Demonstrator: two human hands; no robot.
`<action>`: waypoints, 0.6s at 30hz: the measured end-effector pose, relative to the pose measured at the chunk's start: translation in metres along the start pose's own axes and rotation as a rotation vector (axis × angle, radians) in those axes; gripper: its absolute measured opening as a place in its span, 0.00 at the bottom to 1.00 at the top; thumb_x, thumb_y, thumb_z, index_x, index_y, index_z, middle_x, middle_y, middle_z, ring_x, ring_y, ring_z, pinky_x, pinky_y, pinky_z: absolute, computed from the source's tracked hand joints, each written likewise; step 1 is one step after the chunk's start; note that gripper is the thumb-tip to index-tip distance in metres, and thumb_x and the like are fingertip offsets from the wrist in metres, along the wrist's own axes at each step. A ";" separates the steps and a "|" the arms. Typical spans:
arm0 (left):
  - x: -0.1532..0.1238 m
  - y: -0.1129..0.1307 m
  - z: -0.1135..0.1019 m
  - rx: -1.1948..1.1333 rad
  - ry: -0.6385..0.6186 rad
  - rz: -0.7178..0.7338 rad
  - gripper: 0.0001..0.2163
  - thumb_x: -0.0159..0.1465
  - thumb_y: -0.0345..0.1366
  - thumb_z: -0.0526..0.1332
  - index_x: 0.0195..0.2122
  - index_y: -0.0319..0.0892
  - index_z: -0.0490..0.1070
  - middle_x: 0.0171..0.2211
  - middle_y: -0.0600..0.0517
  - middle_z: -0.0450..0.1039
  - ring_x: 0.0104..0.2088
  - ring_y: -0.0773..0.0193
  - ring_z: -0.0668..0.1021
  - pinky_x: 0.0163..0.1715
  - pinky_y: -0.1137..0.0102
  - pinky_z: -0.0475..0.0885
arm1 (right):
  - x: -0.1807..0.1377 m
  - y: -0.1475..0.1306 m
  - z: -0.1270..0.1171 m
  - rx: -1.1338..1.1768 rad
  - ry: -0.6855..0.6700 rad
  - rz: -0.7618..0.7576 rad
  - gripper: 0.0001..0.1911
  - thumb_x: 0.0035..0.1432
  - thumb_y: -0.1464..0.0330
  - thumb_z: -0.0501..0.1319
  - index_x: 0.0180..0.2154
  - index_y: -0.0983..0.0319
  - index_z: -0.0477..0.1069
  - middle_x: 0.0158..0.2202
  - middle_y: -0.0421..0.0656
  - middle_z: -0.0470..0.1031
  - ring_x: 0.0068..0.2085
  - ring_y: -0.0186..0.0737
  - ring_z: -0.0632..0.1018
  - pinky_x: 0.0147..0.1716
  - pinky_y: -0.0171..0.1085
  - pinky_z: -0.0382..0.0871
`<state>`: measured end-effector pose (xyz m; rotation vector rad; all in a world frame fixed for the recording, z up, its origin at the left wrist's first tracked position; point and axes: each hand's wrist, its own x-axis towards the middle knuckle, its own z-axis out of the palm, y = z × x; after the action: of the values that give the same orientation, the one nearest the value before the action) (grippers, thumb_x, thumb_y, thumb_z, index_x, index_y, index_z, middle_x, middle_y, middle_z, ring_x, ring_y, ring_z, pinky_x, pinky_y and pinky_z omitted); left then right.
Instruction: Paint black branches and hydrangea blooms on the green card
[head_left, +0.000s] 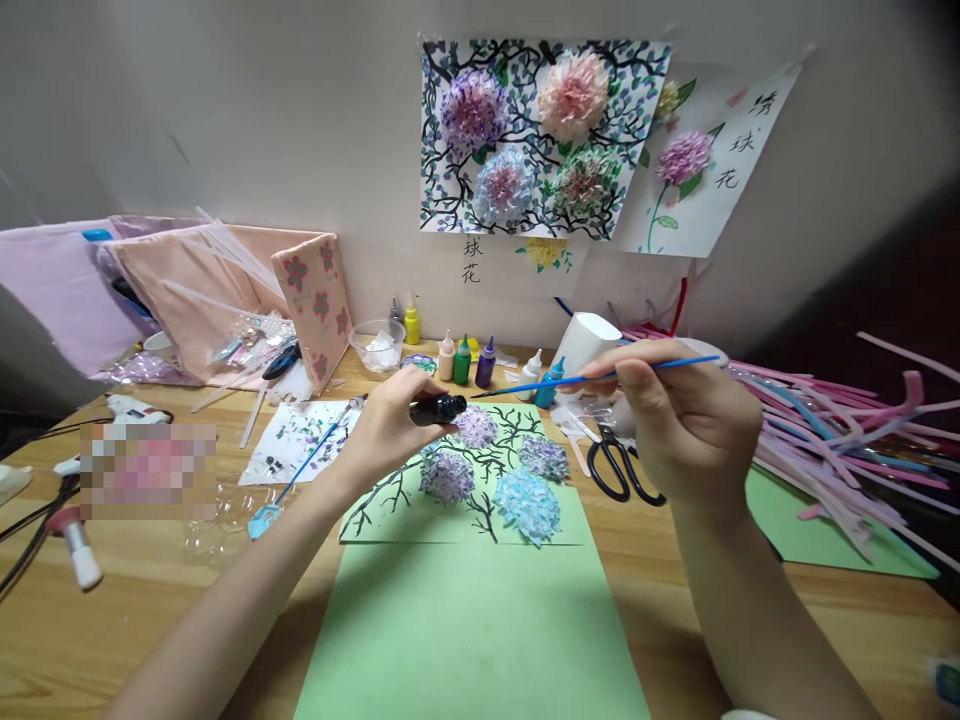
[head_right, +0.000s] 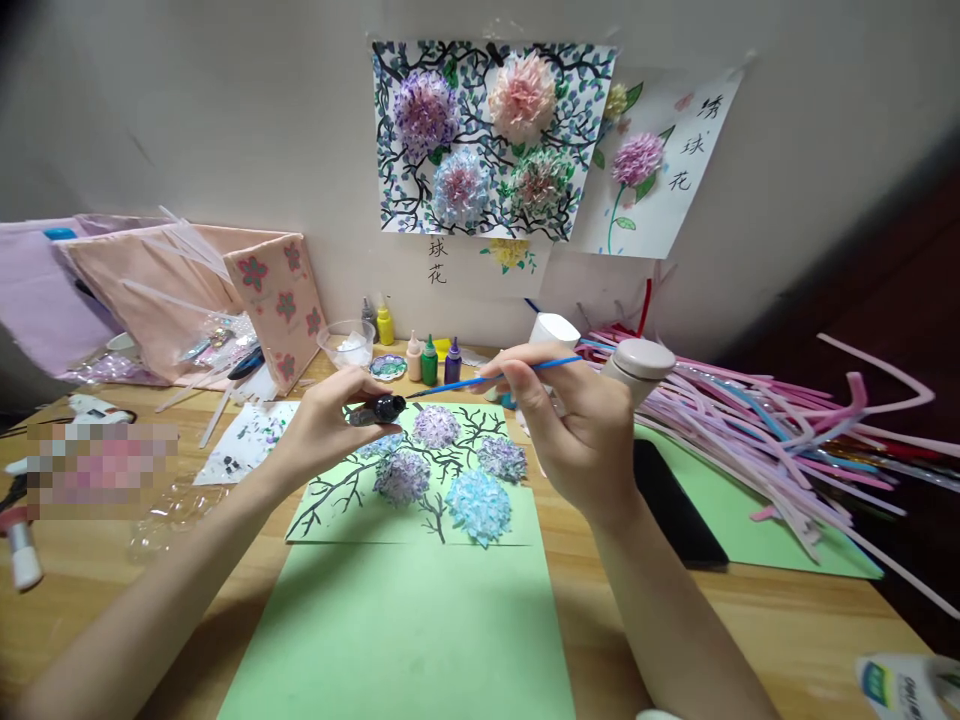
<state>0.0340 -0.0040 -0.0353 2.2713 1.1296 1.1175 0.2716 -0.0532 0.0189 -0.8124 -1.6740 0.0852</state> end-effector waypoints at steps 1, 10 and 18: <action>-0.002 0.001 0.002 0.011 0.013 -0.004 0.13 0.51 0.35 0.68 0.36 0.40 0.69 0.35 0.50 0.69 0.35 0.64 0.73 0.35 0.67 0.72 | 0.000 0.001 0.000 0.032 -0.017 0.032 0.08 0.61 0.70 0.55 0.33 0.59 0.72 0.30 0.38 0.74 0.27 0.31 0.75 0.27 0.32 0.69; -0.033 0.012 0.016 0.022 0.101 -0.045 0.12 0.52 0.35 0.67 0.35 0.41 0.68 0.34 0.51 0.69 0.35 0.63 0.74 0.36 0.67 0.72 | -0.005 0.009 -0.003 0.195 -0.103 0.164 0.09 0.62 0.66 0.55 0.33 0.59 0.72 0.31 0.40 0.73 0.30 0.33 0.77 0.30 0.33 0.72; -0.085 0.006 0.005 0.037 0.324 -0.164 0.12 0.56 0.37 0.65 0.40 0.41 0.69 0.36 0.52 0.69 0.37 0.64 0.74 0.39 0.68 0.73 | -0.051 0.057 -0.042 0.377 0.029 0.546 0.10 0.60 0.61 0.56 0.34 0.59 0.71 0.30 0.41 0.74 0.33 0.38 0.77 0.31 0.35 0.71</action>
<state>0.0096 -0.0750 -0.0764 2.0262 1.4397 1.4415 0.3369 -0.0539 -0.0385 -0.9483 -1.3122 0.7404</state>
